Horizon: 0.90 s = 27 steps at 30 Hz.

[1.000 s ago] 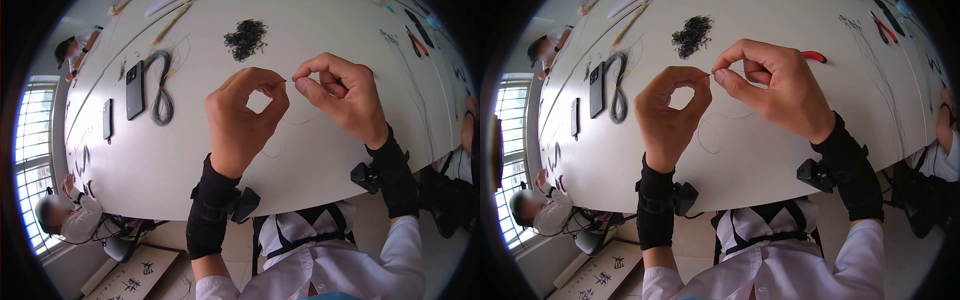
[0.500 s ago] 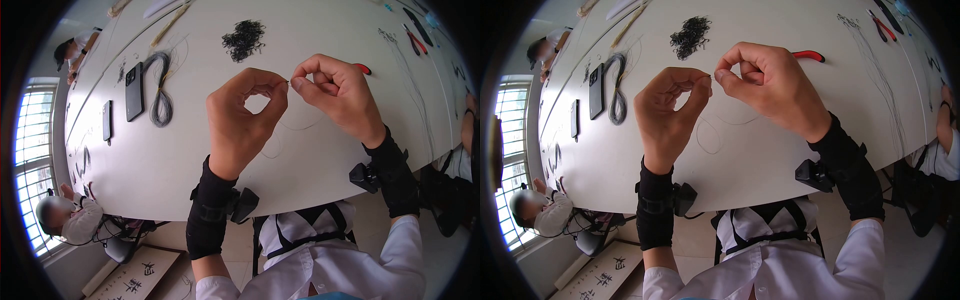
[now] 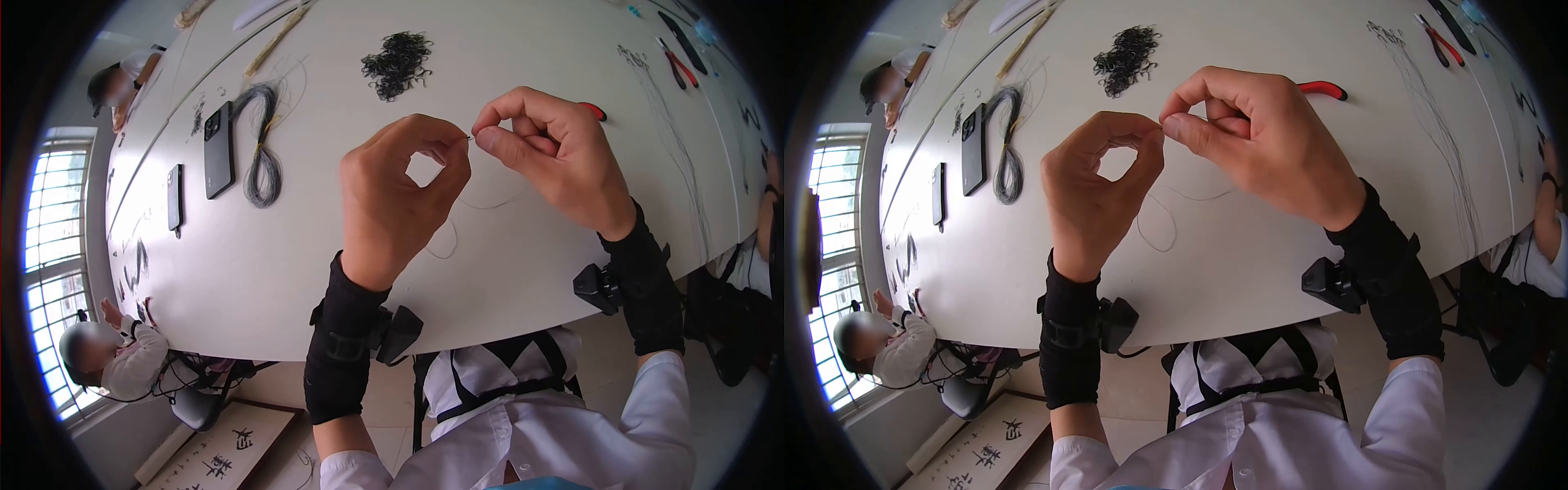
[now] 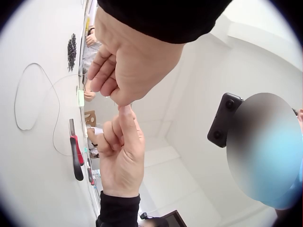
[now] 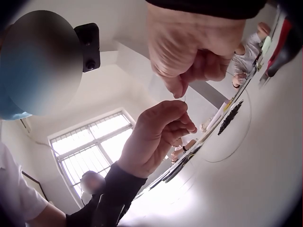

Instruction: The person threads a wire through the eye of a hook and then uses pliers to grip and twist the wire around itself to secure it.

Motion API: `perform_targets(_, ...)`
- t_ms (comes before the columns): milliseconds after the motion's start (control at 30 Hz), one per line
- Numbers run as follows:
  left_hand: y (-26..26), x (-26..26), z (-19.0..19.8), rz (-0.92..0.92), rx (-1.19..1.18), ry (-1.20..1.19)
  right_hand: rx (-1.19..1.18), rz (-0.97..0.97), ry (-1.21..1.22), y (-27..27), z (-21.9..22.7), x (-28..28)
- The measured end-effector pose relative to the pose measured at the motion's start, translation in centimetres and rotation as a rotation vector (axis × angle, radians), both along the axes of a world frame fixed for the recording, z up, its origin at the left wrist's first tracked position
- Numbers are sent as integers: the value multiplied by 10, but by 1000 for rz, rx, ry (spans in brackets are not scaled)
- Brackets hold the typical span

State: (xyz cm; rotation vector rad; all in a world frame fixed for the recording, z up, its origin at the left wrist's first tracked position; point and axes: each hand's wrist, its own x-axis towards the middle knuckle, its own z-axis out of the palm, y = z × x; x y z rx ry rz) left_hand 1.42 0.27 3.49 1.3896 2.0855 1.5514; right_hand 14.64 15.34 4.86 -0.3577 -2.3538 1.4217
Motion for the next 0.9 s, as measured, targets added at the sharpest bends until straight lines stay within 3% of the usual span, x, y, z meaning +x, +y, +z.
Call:
perform_targets(533, -2, 4, 6, -91, -18, -4, -235, 32, -10, 10, -7, -3)
perform_targets(633, 2, 2, -2, -92, 121, 11, -269, 46, -41, 12, -6, -3)
perform_targets(900, -4, 1, 7, -133, 36, -113, -364, 62, -60, 12, -8, -4)
